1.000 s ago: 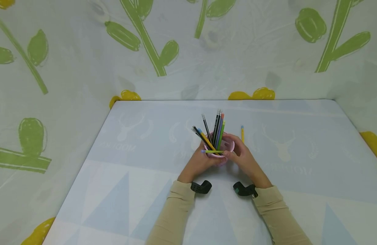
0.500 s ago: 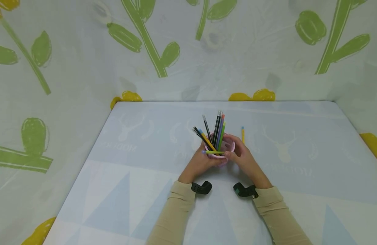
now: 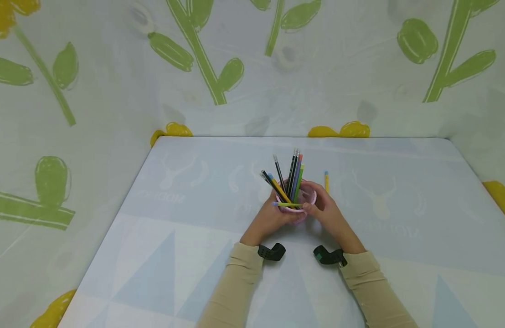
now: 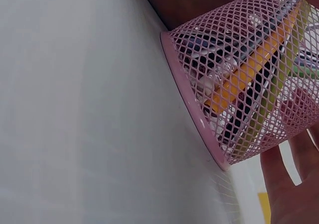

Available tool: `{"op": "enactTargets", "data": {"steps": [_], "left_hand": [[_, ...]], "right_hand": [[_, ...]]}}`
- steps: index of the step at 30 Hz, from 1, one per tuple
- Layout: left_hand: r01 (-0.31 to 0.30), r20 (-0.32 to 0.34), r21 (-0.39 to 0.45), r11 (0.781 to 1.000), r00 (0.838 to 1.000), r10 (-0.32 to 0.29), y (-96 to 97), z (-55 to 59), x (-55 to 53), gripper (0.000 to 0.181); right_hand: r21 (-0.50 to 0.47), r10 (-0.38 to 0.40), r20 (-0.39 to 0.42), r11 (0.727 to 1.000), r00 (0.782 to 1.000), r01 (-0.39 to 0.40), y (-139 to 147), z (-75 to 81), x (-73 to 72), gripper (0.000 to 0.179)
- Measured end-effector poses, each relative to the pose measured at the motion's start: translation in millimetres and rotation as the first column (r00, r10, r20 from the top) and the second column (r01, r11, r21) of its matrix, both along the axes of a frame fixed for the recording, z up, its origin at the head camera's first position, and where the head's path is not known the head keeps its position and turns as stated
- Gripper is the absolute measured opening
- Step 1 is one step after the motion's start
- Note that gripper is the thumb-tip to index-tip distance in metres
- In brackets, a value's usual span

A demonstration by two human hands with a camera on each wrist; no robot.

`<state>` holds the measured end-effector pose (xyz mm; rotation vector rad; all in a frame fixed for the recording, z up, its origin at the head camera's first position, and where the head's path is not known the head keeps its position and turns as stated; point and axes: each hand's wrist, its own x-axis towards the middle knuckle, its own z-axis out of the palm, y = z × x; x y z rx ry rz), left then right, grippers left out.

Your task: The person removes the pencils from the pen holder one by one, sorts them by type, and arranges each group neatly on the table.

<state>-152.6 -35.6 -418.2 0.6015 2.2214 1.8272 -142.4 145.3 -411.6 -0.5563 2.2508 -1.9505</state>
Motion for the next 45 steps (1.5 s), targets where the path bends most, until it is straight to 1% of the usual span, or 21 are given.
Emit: {"op": "enactTargets", "data": {"steps": [4,7,12,19,33,45], "left_hand": [[-0.007,0.016,0.000,1.000,1.000,0.007,-0.1,-0.9,0.5,0.082],[-0.013,0.013,-0.008,1.000,1.000,0.013,-0.3,-1.0,0.9,0.082],[-0.009,0.001,-0.003,1.000,1.000,0.009,0.1,-0.3,1.0,0.081],[0.005,0.016,0.009,1.000,1.000,-0.005,0.0,0.0,1.4,0.081],[0.006,-0.035,0.003,1.000,0.999,-0.006,0.9,2.6,1.2,0.082],[-0.015,-0.020,-0.023,1.000,1.000,0.014,1.5,3.3,2.1,0.081]], "right_hand": [[-0.001,0.002,0.000,1.000,1.000,-0.002,0.3,-0.9,-0.1,0.045],[-0.001,0.004,0.001,1.000,1.000,-0.004,0.4,-1.4,-0.2,0.046],[-0.012,0.007,-0.007,1.000,1.000,-0.007,0.0,-1.6,-0.4,0.047],[-0.013,0.004,-0.001,1.000,1.000,-0.004,-0.1,-0.4,0.5,0.047],[0.003,-0.007,0.006,1.000,1.000,0.006,0.2,0.9,0.7,0.046],[-0.009,0.001,0.008,1.000,1.000,0.000,-0.1,1.5,0.9,0.047]]}}
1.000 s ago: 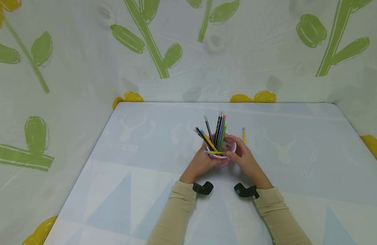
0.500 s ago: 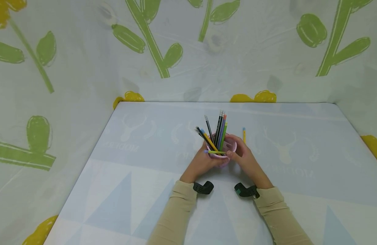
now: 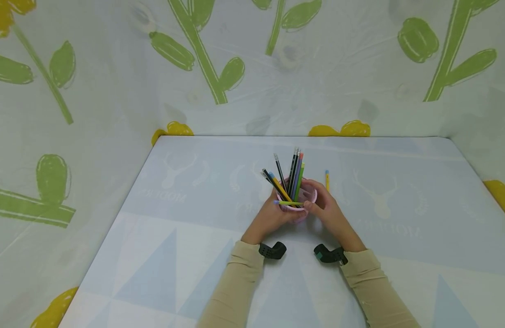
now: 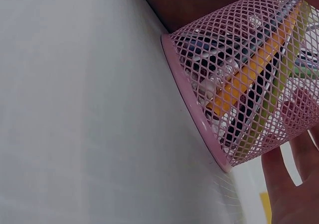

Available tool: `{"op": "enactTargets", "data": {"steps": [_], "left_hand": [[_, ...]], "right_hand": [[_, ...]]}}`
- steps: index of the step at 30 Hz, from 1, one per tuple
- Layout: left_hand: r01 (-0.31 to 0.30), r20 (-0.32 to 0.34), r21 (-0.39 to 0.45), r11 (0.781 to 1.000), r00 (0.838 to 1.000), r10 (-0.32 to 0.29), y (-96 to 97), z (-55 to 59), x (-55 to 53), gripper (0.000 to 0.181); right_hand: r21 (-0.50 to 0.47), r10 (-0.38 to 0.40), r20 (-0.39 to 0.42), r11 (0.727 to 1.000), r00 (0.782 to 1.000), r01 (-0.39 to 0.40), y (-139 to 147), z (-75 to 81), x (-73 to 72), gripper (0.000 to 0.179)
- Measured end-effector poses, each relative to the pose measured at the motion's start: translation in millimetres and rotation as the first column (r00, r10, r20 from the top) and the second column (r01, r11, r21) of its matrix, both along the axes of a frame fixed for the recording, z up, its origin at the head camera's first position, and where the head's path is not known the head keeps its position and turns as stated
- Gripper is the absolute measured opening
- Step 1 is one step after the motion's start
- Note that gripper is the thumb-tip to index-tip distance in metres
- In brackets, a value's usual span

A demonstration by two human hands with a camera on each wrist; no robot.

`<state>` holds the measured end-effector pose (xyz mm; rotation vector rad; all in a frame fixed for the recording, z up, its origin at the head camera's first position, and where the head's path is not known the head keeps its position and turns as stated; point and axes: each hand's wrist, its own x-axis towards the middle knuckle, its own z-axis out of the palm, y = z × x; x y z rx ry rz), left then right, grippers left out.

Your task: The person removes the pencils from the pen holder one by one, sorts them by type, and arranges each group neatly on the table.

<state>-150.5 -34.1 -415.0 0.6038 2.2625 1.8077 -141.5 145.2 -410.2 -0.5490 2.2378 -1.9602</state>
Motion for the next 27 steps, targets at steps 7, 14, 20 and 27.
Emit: {"op": "enactTargets", "data": {"steps": [7,14,20,27], "left_hand": [[0.001,0.004,0.011,1.000,1.000,-0.001,-0.1,0.9,-0.2,0.082],[0.005,0.007,0.008,1.000,1.000,-0.005,-0.2,0.3,0.8,0.082],[-0.018,0.007,0.001,1.000,1.000,0.018,0.3,-13.9,-3.2,0.083],[-0.009,0.002,0.000,1.000,1.000,0.009,0.0,-5.7,-0.2,0.083]], "right_hand": [[0.004,-0.004,-0.007,1.000,1.000,0.004,0,1.4,-0.1,0.046],[0.017,-0.008,-0.005,1.000,1.000,0.009,-1,1.2,0.8,0.046],[0.019,-0.007,0.008,1.000,1.000,0.007,-1,-0.5,1.0,0.046],[0.011,-0.005,0.000,1.000,1.000,0.005,-1,0.9,1.2,0.046]]}}
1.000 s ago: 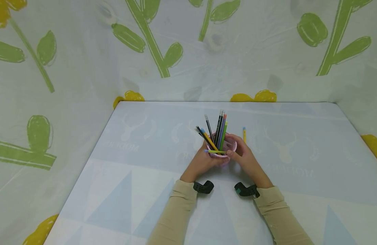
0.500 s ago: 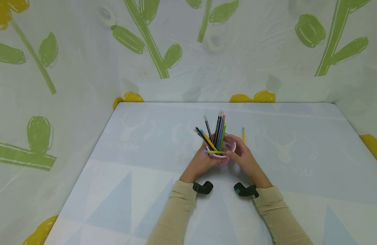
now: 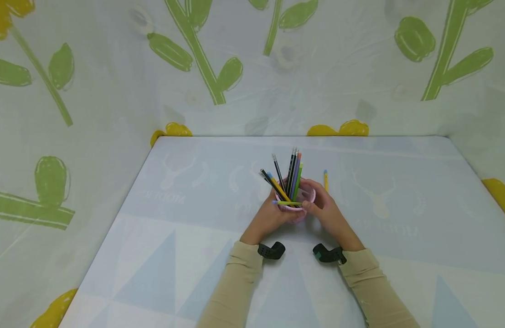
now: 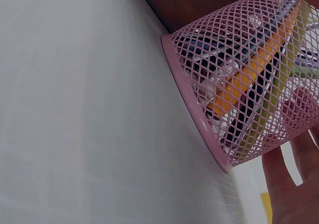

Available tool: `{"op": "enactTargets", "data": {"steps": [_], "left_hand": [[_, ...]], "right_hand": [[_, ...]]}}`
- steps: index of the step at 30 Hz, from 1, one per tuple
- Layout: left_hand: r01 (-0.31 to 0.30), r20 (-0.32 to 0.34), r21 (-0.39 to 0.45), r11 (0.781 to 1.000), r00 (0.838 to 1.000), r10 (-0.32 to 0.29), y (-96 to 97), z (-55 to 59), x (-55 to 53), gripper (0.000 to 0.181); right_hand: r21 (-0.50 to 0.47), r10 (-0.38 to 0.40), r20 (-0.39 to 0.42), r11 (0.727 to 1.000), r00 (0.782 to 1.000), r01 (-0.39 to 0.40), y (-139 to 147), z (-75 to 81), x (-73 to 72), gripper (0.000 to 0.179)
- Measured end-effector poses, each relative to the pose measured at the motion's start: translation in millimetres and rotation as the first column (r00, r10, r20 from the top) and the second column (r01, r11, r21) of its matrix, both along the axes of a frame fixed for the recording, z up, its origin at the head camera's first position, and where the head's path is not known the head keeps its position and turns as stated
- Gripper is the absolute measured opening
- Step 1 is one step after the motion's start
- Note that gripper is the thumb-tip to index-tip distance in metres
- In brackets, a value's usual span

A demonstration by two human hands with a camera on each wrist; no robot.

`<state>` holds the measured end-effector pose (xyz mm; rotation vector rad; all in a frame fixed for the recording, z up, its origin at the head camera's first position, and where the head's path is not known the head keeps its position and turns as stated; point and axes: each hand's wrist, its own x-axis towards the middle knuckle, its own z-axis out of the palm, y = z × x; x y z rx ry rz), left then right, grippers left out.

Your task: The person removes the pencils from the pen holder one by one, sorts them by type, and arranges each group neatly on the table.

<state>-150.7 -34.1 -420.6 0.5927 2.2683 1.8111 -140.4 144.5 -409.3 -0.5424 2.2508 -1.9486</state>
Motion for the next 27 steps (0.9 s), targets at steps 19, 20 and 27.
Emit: {"op": "enactTargets", "data": {"steps": [19,20,27], "left_hand": [[-0.008,0.014,-0.019,1.000,1.000,0.008,-0.5,3.6,2.0,0.082],[-0.005,0.017,-0.012,1.000,1.000,0.005,-0.3,3.4,1.7,0.082],[-0.009,0.019,-0.011,1.000,1.000,0.009,0.0,3.8,1.4,0.082]], "right_hand": [[-0.006,0.007,0.002,1.000,1.000,-0.007,1.0,-2.7,-1.4,0.046],[-0.006,0.007,-0.001,1.000,1.000,-0.007,1.1,-2.6,-1.5,0.046],[-0.002,0.005,-0.001,1.000,1.000,-0.005,0.8,-1.6,-1.2,0.046]]}}
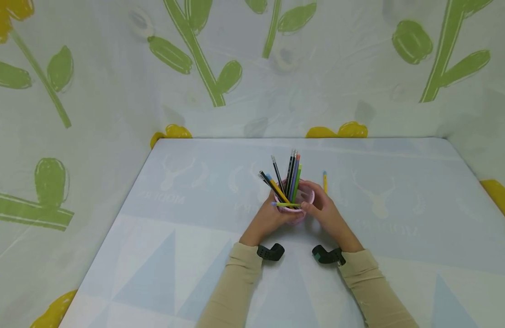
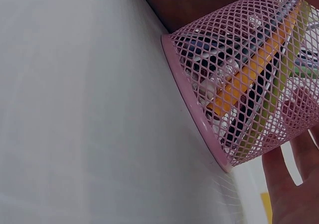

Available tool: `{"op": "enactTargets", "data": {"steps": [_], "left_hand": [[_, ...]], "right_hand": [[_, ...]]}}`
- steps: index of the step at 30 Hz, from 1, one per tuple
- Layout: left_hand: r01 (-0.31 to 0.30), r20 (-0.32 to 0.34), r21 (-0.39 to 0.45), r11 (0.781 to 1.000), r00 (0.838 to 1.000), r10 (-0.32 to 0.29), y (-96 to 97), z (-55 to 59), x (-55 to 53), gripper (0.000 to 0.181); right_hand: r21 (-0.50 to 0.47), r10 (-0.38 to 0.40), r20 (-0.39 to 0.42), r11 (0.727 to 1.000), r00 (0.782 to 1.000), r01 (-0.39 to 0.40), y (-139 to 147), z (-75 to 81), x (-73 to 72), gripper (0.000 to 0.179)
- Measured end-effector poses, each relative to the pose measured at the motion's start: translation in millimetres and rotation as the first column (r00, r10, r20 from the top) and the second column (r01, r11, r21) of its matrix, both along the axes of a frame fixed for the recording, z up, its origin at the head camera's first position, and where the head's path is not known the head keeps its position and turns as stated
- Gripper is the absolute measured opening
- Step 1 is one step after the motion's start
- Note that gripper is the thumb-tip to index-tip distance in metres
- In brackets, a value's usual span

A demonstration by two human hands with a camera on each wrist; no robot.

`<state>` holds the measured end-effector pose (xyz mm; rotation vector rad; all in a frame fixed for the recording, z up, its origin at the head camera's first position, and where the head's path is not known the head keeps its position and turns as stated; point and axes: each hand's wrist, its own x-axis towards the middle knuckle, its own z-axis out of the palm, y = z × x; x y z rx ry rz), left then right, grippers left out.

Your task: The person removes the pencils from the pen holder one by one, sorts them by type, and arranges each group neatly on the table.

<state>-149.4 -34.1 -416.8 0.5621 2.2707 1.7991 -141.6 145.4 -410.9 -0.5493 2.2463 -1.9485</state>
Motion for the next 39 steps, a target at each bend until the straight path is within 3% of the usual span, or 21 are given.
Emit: {"op": "enactTargets", "data": {"steps": [28,39], "left_hand": [[0.017,-0.022,0.002,1.000,1.000,-0.017,0.3,1.1,-0.5,0.082],[0.005,0.003,-0.006,1.000,1.000,-0.005,0.8,1.0,0.3,0.083]], "right_hand": [[0.000,0.006,-0.010,1.000,1.000,-0.006,0.3,2.5,0.6,0.046],[0.004,0.002,-0.002,1.000,1.000,-0.002,-0.2,3.5,1.0,0.046]]}}
